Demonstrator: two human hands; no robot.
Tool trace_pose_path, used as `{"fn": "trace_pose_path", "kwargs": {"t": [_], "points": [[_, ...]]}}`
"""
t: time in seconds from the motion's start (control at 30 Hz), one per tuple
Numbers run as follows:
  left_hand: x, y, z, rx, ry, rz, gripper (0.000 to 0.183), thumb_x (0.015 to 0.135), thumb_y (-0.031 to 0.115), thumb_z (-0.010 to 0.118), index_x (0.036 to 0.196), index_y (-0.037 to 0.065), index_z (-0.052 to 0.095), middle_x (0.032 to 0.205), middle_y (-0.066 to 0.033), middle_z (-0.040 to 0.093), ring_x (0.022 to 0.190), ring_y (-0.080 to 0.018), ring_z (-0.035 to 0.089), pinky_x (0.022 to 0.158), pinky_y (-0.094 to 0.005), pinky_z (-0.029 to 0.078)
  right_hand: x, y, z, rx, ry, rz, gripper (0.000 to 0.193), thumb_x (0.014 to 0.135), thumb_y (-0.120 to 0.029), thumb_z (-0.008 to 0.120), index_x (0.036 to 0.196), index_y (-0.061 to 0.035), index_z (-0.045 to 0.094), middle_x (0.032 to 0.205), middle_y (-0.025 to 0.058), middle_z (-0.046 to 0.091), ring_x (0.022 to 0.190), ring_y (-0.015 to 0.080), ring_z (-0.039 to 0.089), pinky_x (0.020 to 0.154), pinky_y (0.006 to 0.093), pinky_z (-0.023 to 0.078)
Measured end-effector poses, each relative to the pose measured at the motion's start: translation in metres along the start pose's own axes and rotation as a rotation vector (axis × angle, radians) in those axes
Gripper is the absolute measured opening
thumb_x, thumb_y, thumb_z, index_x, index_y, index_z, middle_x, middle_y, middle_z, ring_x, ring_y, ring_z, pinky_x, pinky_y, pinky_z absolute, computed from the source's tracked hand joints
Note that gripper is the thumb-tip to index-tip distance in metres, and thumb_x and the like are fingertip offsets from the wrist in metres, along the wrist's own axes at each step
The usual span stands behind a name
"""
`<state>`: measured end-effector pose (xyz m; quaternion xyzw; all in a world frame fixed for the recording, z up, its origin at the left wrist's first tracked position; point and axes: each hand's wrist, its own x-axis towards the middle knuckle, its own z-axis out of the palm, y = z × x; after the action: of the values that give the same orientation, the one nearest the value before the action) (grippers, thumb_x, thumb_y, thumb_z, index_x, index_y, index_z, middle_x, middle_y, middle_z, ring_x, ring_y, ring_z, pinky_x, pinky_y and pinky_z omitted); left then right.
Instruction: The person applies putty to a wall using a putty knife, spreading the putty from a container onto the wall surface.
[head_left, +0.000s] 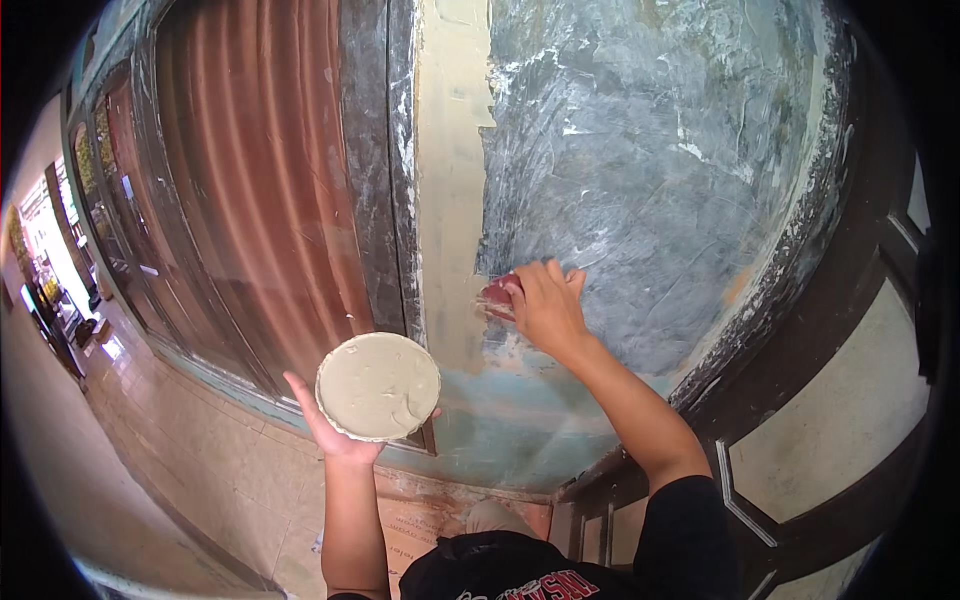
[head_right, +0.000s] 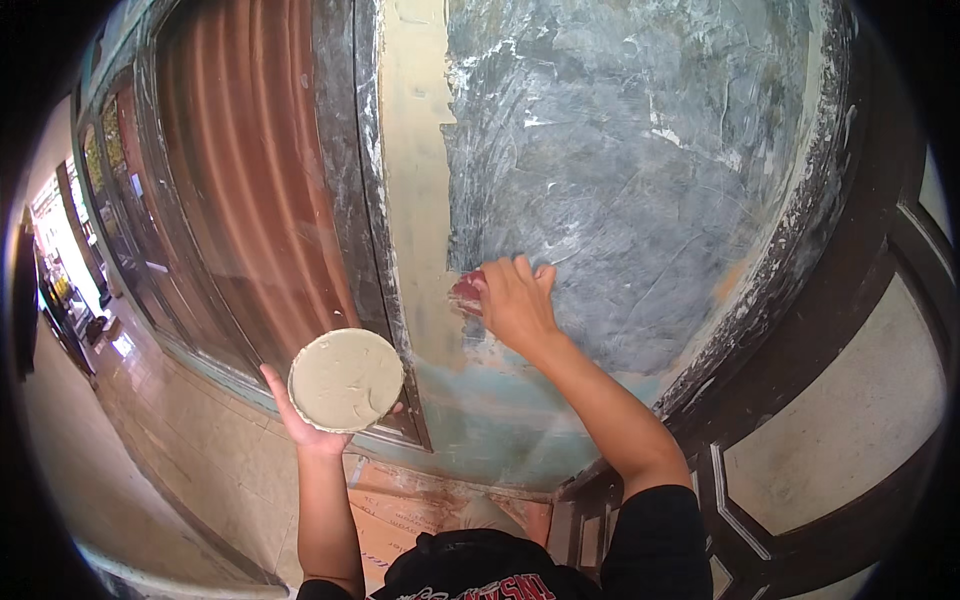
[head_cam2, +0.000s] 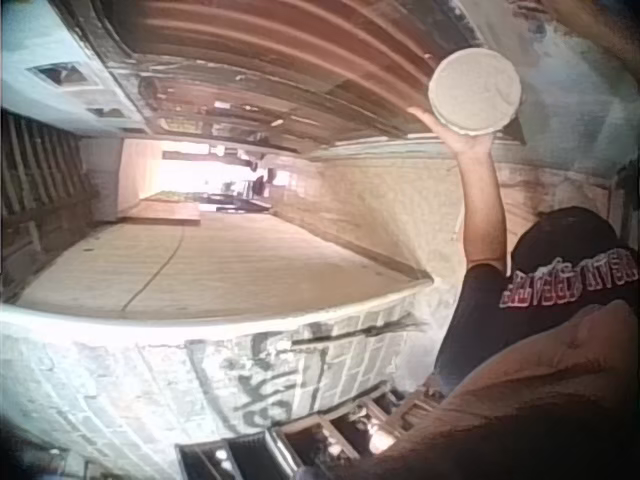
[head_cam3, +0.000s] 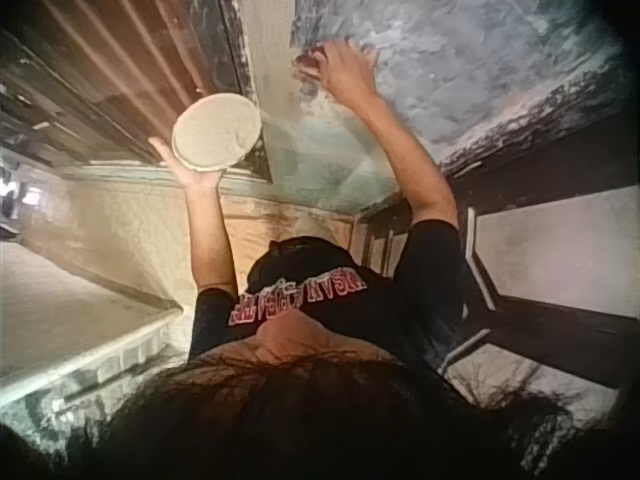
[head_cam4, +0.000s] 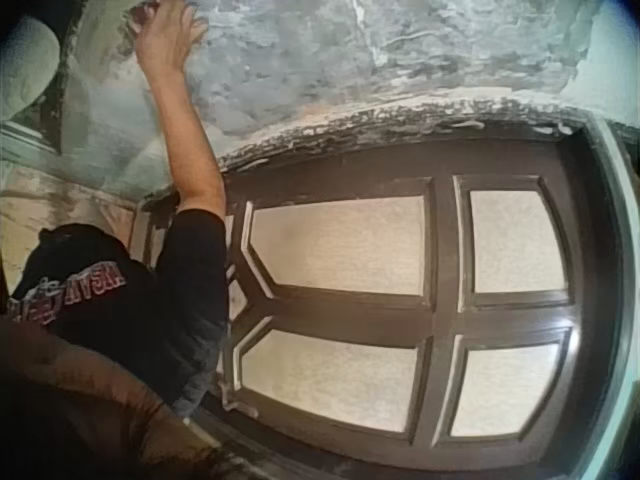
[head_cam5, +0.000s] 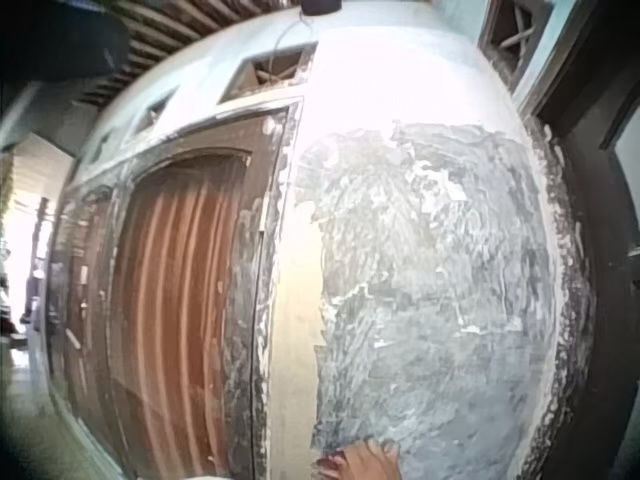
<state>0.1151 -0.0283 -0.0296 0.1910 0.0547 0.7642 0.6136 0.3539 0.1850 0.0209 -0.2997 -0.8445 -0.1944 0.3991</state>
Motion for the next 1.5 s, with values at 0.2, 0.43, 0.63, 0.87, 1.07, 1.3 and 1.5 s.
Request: {"fn": "trace_pose_path", "kwargs": {"t": [0.2,0.43,0.63,0.87,1.07,1.3,1.5], "points": [[-0.002,-0.001,0.002,-0.053,0.044,0.025,0.105,0.087,0.090,0.035,0.150,0.007,0.046,0.154,-0.0228,0.046,0.131,-0.0550,0.049,0.085,-0.0887,0.041,0.019,-0.003,0.005,-0.078,0.132,-0.027,0.024,0.089,-0.030,0.074,0.101,-0.0116,0.065,0.094,0.0023,0.060,0.093,0.0251,0.052,0.078,0.0482,0.030],[0.000,-0.004,0.001,-0.172,0.013,-0.003,0.104,0.089,0.089,0.034,0.149,0.006,0.048,0.152,-0.0207,0.049,0.131,-0.0505,0.051,0.092,-0.0820,0.044,0.029,0.000,0.020,-0.232,0.053,-0.038,0.027,0.089,-0.035,0.074,0.102,-0.0126,0.067,0.095,0.0012,0.061,0.093,0.0253,0.052,0.081,0.0491,0.030],[-0.001,-0.002,0.002,-0.070,-0.065,0.014,0.102,0.089,0.088,0.036,0.146,0.006,0.052,0.149,-0.0194,0.053,0.130,-0.0440,0.054,0.101,-0.0698,0.048,0.042,0.000,0.001,-0.116,0.197,0.049,0.026,0.090,-0.036,0.073,0.102,-0.0137,0.067,0.095,-0.0001,0.061,0.094,0.0251,0.052,0.081,0.0486,0.030],[0.009,-0.007,0.004,-0.068,-0.022,0.003,0.103,0.088,0.090,0.035,0.148,0.006,0.050,0.151,-0.0202,0.051,0.132,-0.0472,0.052,0.097,-0.0768,0.046,0.004,0.002,0.036,-0.264,0.072,-0.149,0.024,0.089,-0.037,0.071,0.097,-0.0148,0.066,0.089,0.0002,0.056,0.093,0.0239,0.051,0.079,0.0477,0.031],[0.011,-0.002,0.000,-0.026,0.041,0.016,0.105,0.086,0.092,0.035,0.151,0.009,0.046,0.155,-0.0218,0.044,0.131,-0.0558,0.047,0.085,-0.0910,0.038,0.051,0.005,-0.002,-0.173,0.325,0.045,0.027,0.088,-0.036,0.074,0.102,-0.0133,0.067,0.093,0.0013,0.060,0.091,0.0250,0.051,0.080,0.0480,0.030],[0.014,-0.008,0.005,-0.041,0.046,0.004,0.106,0.085,0.092,0.038,0.150,0.009,0.046,0.155,-0.0224,0.044,0.130,-0.0568,0.048,0.084,-0.0925,0.037,-0.011,0.002,0.040,-0.246,0.086,-0.188,0.026,0.091,-0.040,0.070,0.095,-0.0157,0.064,0.087,-0.0001,0.053,0.088,0.0231,0.048,0.074,0.0475,0.030],[0.010,0.000,0.001,-0.185,0.030,0.015,0.104,0.088,0.090,0.036,0.146,0.005,0.051,0.150,-0.0211,0.051,0.129,-0.0493,0.053,0.093,-0.0787,0.047,0.063,0.010,-0.007,-0.162,0.379,0.017,0.028,0.091,-0.039,0.070,0.100,-0.0128,0.066,0.091,0.0019,0.059,0.090,0.0259,0.050,0.078,0.0473,0.029]]}}
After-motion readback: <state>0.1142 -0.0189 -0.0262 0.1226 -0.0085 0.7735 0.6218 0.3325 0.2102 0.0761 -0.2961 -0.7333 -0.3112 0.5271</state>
